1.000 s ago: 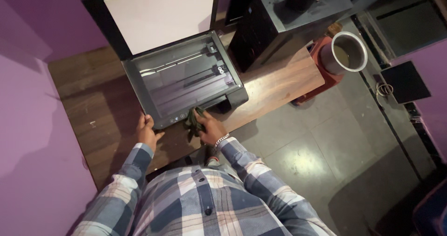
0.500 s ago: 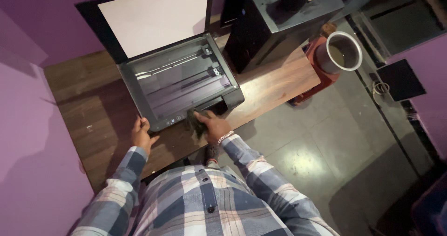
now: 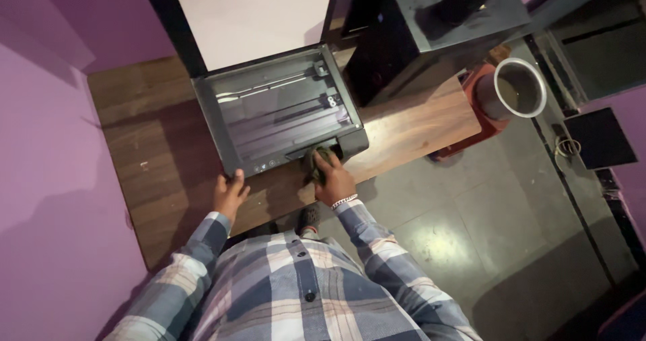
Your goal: The person wipes the exterior of a computer tower and a printer with a cloth, then opens the scanner lid and wipes the internal glass surface.
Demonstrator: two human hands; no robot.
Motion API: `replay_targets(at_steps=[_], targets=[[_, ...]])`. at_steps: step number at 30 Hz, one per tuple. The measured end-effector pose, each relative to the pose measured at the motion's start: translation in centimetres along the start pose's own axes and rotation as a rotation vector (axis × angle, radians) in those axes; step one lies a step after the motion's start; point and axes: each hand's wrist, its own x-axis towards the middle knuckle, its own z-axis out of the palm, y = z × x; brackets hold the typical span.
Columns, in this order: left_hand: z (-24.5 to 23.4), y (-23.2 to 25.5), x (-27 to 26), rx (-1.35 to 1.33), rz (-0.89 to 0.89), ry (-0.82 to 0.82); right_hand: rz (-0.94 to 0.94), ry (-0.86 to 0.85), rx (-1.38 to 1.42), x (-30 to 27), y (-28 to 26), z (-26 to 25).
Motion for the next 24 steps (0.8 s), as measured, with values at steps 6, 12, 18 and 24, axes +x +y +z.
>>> replay_targets(at_steps=[6, 12, 18, 24], targets=[[-0.7, 0.0, -0.3, 0.183, 0.037, -0.016, 0.196, -0.142, -0.129, 0.0, 0.8, -2.2], [-0.8, -0.7, 0.5, 0.297, -0.012, 0.054, -0.013, -0.276, 0.081, -1.2, 1.6, 0.8], [-1.7, -1.7, 0.0, 0.323, -0.122, 0.065, -0.103, -0.142, 0.479, -2.7, 5.5, 2.6], [-1.7, -2.1, -0.4, 0.270, -0.152, 0.040, 0.114, -0.042, 0.715, -2.3, 7.3, 0.8]])
